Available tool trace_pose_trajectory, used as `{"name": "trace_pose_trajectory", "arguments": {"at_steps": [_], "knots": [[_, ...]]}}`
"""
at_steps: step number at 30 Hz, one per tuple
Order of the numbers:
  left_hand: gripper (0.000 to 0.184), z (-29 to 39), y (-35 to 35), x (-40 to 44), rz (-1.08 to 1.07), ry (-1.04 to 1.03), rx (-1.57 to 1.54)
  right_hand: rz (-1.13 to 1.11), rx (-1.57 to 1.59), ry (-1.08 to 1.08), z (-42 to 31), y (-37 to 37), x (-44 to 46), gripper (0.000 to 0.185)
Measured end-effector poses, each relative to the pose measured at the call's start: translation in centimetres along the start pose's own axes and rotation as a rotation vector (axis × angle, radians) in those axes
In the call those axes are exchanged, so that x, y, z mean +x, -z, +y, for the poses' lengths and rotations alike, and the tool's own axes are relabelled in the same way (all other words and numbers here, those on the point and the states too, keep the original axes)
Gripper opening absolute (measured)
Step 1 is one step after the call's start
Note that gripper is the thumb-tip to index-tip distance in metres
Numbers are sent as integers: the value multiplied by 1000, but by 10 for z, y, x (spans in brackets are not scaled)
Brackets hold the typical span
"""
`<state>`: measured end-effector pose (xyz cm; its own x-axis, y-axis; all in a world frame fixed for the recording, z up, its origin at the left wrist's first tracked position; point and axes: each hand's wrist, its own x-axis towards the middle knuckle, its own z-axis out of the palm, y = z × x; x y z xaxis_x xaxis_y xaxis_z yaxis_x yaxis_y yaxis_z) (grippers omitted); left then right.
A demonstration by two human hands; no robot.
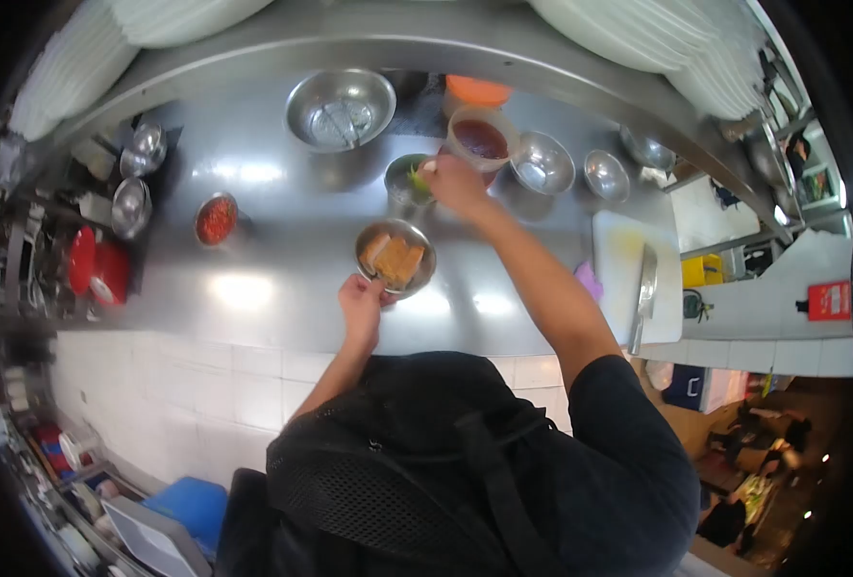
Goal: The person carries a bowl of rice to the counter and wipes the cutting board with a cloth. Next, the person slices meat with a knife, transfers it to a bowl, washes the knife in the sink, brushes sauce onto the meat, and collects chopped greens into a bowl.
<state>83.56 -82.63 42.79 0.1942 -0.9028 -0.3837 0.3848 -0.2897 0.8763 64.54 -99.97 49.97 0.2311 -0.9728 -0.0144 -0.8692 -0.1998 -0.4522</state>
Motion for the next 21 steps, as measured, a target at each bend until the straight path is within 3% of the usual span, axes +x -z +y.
{"name": "trace_pose_trajectory", "arguments": {"at_steps": [2, 4, 6, 7, 9, 10, 12, 13, 15, 17, 19, 21], "knots": [[17, 0, 3, 6, 15, -17, -51, 192, 147, 83, -13, 16, -17, 21], [16, 0, 8, 12, 27, 3, -53, 153, 214, 266, -14, 8, -41, 21], [16, 4, 10, 15, 5, 18, -34, 51, 83, 438, -23, -14, -82, 19], [17, 6, 9, 16, 6, 26, -7, -75, 137, 419, -39, -13, -99, 15], [17, 6, 7, 18, 3, 41, 22, 25, 519, 354, -44, -24, -110, 13], [17, 5, 8, 17, -2, 32, 35, 25, 522, 345, -40, -26, -108, 13], [16, 4, 11, 14, -31, 28, 76, -124, 929, -160, -26, -26, -95, 20], [16, 4, 11, 13, -35, 14, 118, -100, 940, -172, -13, -31, -86, 20], [15, 2, 11, 13, -54, -5, 167, 173, 885, -345, 4, -32, -73, 25], [15, -2, 16, 12, -56, -2, 140, 165, 721, -286, -2, -28, -83, 23], [16, 3, 17, 8, -50, -8, 161, 110, 432, 253, -39, -33, -109, 20], [17, 5, 18, 5, -46, -16, 182, -92, 644, 415, -74, -24, -121, 19]]}}
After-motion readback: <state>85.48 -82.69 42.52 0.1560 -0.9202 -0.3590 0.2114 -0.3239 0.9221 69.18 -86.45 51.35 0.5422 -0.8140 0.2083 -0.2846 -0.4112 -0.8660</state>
